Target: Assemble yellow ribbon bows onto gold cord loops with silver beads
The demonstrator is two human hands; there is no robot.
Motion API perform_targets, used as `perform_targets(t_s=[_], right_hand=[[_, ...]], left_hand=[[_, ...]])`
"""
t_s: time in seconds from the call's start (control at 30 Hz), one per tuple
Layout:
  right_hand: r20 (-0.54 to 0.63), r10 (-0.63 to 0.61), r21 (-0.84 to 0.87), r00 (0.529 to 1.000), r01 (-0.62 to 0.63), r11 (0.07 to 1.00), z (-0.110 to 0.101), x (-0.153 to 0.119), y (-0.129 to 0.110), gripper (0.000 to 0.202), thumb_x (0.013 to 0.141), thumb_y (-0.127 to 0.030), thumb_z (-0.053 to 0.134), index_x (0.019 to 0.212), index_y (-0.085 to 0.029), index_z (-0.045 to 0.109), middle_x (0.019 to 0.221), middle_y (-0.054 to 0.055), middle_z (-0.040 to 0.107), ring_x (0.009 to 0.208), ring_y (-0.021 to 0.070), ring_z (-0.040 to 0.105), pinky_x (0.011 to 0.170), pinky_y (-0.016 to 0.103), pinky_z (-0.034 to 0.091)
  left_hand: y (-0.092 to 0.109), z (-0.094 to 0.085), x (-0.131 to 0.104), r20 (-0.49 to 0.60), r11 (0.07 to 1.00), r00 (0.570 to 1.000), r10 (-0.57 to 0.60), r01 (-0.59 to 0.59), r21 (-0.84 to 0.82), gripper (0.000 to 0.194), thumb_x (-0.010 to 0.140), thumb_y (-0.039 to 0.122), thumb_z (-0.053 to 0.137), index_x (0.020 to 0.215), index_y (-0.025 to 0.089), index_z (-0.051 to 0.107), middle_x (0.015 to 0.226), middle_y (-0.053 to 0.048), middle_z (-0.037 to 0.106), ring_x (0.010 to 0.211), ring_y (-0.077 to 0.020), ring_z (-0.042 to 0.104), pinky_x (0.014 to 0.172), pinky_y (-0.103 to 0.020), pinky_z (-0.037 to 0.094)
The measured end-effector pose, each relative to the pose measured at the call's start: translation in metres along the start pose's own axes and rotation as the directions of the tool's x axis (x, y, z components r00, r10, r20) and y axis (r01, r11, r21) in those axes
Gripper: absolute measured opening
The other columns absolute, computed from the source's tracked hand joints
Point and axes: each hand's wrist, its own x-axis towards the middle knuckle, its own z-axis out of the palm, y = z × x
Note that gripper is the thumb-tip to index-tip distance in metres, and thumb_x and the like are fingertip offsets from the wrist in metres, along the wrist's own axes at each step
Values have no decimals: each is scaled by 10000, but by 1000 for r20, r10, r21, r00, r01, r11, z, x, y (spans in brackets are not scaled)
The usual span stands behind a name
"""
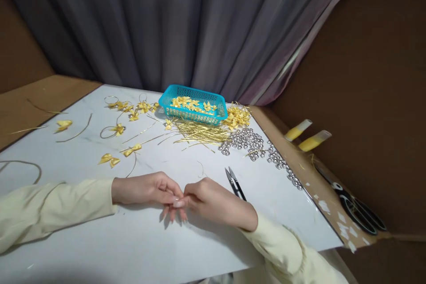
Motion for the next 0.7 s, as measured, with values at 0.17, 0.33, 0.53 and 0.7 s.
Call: perform_targets(t_s=[0.17,0.33,0.53,0.7], right_hand=[[81,32,307,996,-55,950,2,7,10,355,827,-435,521,646,-130,528,535,-23,507,418,49,393,439,172,331],[57,-16,465,998,-13,885,0,2,8,369,834,-455,505,653,-134,523,540,-27,511,417,40,374,424,165,309],[115,-8,553,993,-57,831,-3,1,3,345,849,-425,494,688,-125,549,542,-23,533,412,48,429,443,179,367],[162,-35,570,986,-65,819,-7,-1,1,297,854,-378,499,754,-114,591,617,-1,587,422,53,472,466,197,412]], left_hand=[[3,2,-4,9,996,1000,20,-21,81,291,829,352,572,944,111,687,983,-136,684,701,-144,635,606,-235,470],[2,11,-8,-125,986,986,106,-89,141,210,792,281,621,883,125,728,824,-101,720,566,-118,606,604,-244,486],[2,11,-9,-178,981,973,148,-123,148,156,774,236,636,842,130,729,745,-71,713,592,-126,616,591,-234,495],[3,8,-11,-149,985,980,132,-114,128,156,773,221,634,857,119,718,768,-87,711,618,-134,619,612,-248,499]])
